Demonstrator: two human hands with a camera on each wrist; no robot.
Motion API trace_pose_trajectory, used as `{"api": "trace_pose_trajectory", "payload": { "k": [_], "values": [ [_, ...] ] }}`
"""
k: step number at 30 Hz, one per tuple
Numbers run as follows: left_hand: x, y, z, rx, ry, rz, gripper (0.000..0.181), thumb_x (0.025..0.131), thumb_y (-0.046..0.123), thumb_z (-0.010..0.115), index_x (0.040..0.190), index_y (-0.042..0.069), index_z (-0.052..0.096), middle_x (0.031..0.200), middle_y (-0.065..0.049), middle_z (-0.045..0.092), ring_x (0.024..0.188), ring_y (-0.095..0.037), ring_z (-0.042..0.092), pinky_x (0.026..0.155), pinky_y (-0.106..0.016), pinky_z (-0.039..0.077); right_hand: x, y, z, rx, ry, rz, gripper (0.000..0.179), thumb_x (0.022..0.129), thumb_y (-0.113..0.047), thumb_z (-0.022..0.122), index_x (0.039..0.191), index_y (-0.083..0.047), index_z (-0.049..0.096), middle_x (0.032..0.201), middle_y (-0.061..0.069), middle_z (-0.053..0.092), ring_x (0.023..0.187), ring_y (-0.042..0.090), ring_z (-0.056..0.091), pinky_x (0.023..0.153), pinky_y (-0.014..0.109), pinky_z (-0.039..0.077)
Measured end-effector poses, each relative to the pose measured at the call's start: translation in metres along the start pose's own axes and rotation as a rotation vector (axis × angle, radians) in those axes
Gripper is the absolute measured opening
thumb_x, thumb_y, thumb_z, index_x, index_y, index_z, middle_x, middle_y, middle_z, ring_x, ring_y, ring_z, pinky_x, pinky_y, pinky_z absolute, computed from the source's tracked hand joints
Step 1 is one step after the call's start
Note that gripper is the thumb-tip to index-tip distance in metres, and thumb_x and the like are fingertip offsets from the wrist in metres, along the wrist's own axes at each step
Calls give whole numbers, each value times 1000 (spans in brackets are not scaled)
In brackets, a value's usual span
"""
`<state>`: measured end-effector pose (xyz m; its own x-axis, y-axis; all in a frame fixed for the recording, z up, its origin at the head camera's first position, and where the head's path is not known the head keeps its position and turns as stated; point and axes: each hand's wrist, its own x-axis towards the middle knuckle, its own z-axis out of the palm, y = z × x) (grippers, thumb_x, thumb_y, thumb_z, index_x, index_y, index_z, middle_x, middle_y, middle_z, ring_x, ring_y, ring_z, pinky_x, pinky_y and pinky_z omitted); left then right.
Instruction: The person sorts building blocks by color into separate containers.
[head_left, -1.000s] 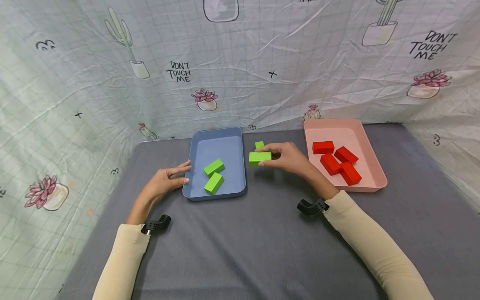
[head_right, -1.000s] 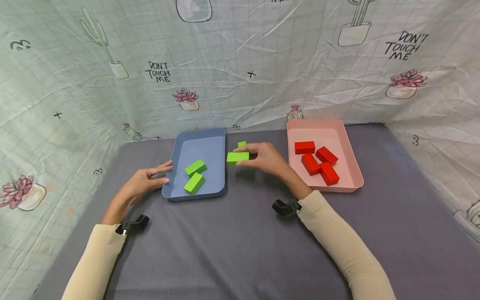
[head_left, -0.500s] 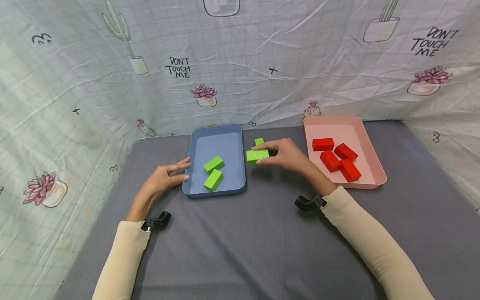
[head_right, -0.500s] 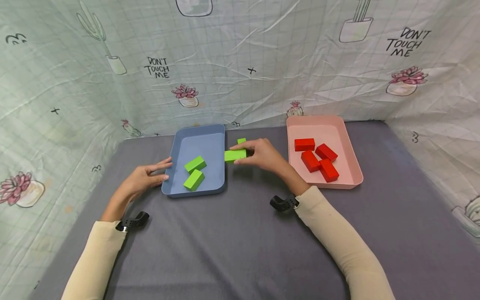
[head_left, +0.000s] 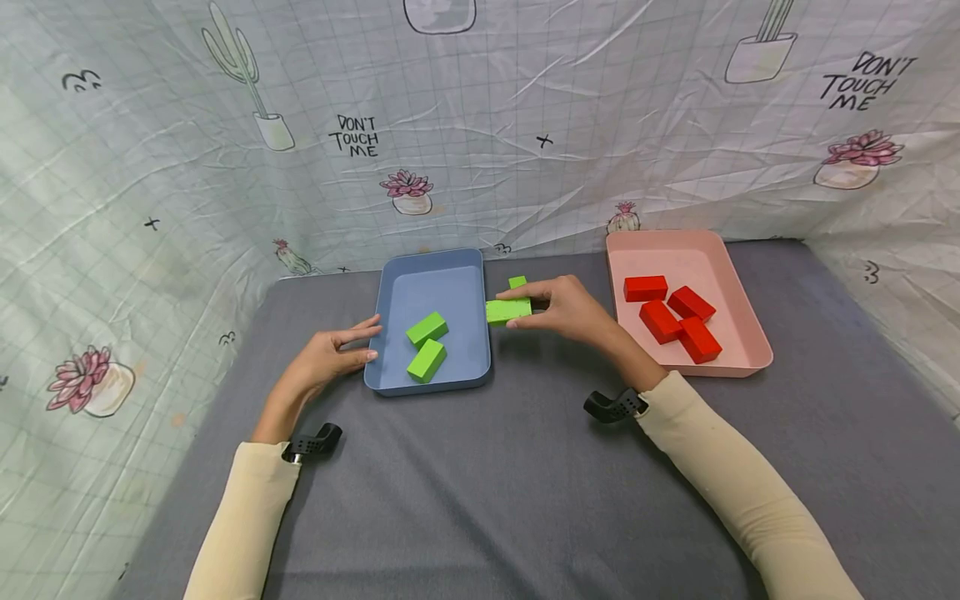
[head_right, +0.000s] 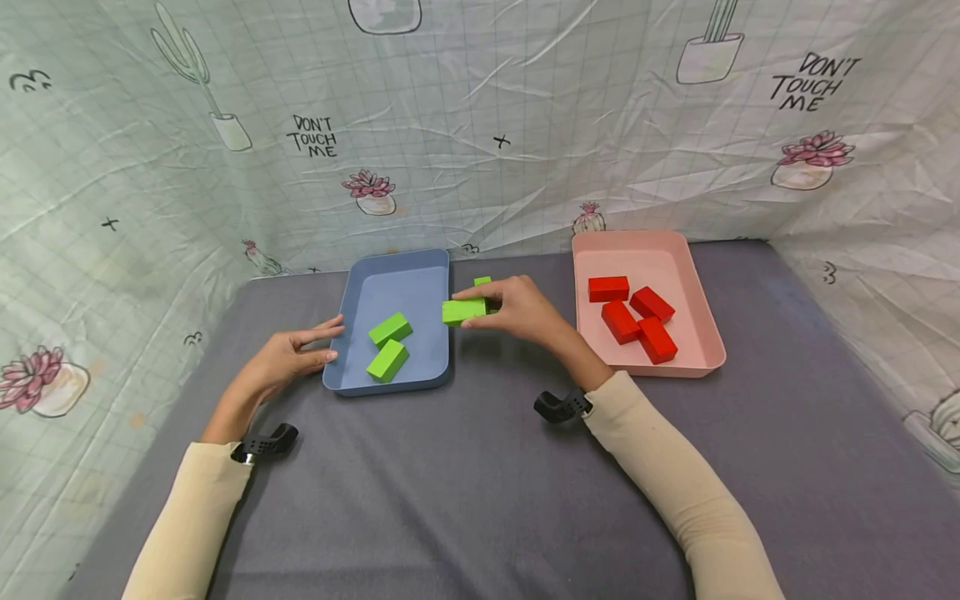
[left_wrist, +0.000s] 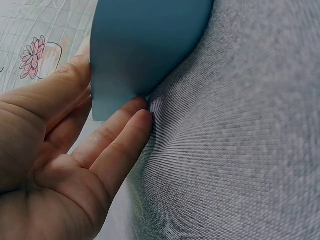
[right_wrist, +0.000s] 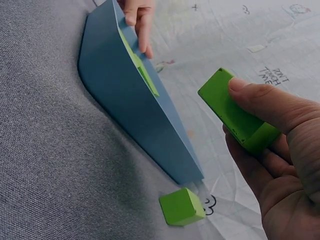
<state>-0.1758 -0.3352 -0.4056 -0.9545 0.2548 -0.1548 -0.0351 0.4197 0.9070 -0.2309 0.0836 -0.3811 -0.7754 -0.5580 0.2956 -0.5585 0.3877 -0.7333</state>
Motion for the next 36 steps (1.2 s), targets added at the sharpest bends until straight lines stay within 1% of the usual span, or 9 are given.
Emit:
{"api": "trace_pose_trajectory", "payload": {
  "k": [5,9,13,15,21,25,28,36],
  "values": [
    [0,-1,0,-7,-3,11,59,95,14,74,147,-1,51,165,-7,31,153,-30,22,90,-16,51,0,0,1,3,-14,-12,43,80,-17,89,122,-18,77,77,-1,62,73,17,51,60,26,36],
    [-1,-1,0,4,-3,21,59,95,13,74,147,-1,51,164,-7,32,152,-31,22,89,-16,52,1,-1,1,-10,-16,-21,43,80,-21,89,122,-19,77,75,-1,59,72,17,50,59,26,35],
    [-1,-1,-1,15,2,25,58,95,14,74,146,-2,52,164,-7,33,152,-31,24,90,-16,51,1,-2,3,-9,-12,-30,43,81,-22,89,122,-20,77,79,-1,63,73,17,51,60,26,35],
    [-1,-1,-1,14,-2,27,58,95,13,74,146,-2,52,164,-7,32,152,-32,23,90,-16,51,2,-2,4,-7,-13,-30,43,81,-23,89,122,-20,77,79,0,63,73,18,51,59,26,35],
    [-2,0,0,15,-7,22,58,95,14,74,147,-1,52,164,-7,32,153,-30,20,91,-15,50,3,-5,6,3,-19,-37,42,80,-21,89,120,-19,78,75,-1,60,70,16,49,58,26,35],
    [0,0,-1,17,-3,11,60,94,16,75,147,1,52,165,-5,32,154,-27,20,91,-16,50,3,-9,6,3,-18,-44,41,81,-21,89,120,-19,78,75,-1,61,70,16,48,58,26,34],
    [0,0,-1,21,-2,0,60,94,17,75,148,3,52,165,-3,32,153,-26,21,90,-16,51,5,-9,8,3,-18,-53,41,81,-21,89,121,-19,78,77,-1,62,71,16,49,59,27,35],
    [0,3,0,27,3,-1,59,93,16,76,146,2,54,164,-3,34,153,-26,22,89,-17,52,6,-10,10,7,-25,-77,41,81,-18,89,120,-18,78,84,0,65,72,16,50,59,26,37]
  ]
}}
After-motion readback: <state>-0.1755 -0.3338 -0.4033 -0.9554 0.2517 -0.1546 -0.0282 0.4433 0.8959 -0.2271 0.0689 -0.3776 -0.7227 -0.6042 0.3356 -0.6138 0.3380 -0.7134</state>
